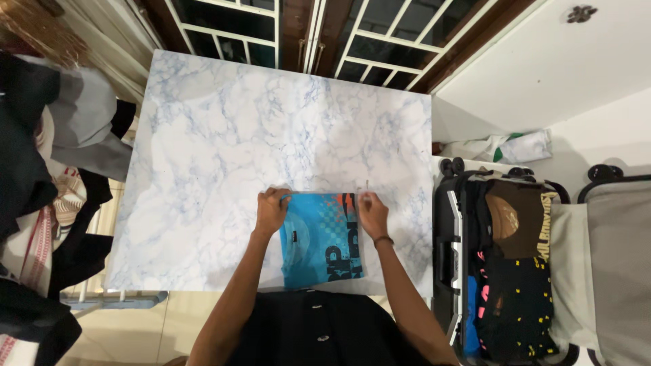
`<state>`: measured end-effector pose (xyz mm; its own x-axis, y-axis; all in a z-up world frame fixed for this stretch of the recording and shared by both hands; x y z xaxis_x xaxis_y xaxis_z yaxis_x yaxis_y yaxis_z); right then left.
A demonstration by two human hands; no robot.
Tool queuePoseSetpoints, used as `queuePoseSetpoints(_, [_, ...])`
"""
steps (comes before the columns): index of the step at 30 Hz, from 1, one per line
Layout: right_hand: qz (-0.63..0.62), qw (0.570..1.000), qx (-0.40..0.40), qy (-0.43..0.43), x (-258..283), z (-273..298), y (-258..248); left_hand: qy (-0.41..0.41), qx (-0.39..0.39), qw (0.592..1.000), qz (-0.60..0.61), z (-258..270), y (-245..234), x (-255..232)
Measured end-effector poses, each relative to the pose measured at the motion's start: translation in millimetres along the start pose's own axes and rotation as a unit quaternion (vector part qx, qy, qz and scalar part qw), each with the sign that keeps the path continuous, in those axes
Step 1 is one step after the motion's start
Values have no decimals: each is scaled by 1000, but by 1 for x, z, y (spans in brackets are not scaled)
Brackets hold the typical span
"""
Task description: The person folds a blue shirt by hand on a table, smoothing the fabric and folding the sleeves and torso into a small rectangle before placing it into an open suitcase.
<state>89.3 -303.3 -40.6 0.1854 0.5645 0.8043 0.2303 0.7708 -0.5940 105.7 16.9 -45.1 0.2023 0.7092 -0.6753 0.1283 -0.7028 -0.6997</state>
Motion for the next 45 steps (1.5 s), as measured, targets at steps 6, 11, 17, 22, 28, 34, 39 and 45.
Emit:
queuePoseSetpoints(6, [28, 992, 56, 105, 18, 106, -24, 35, 94, 992, -79, -5, 2, -1])
queuePoseSetpoints(11, [62, 994, 31, 87, 19, 107, -14, 14, 140, 980, -141, 8, -5, 7])
queuePoseSetpoints(17, [103, 993, 57, -18, 26, 45, 18, -81, 253, 956, -125, 84, -36, 15])
queuePoseSetpoints(22, [140, 975, 146, -93, 60, 33, 64, -163, 373, 909, -90, 114, -73, 22])
queuePoseSetpoints(28, [153, 957, 225, -96, 99, 24, 75, -17, 129, 991, 24, 34, -82, 37])
queuePoseSetpoints(34, [134, 942, 290, -100, 132, 18, 97, -3, 214, 972, -100, -29, -32, 18])
queuePoseSetpoints(39, [128, 932, 319, -117, 147, 22, 116, 9, 271, 961, -46, -32, -29, 16])
queuePoseSetpoints(45, [68, 940, 319, -103, 138, 22, 128, -5, 196, 977, 87, -21, -31, 29])
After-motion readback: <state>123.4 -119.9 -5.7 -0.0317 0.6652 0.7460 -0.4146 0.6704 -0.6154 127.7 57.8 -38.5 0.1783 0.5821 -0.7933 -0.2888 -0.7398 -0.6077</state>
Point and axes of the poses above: each hand's wrist, its own z-axis away from the middle knuckle, its own y-axis out of the palm, x = y × z, the point moved 3 cm from there along -z, towards the middle knuckle, and after that the axes turned 6 degrees about -z, right-handed, at the moved point
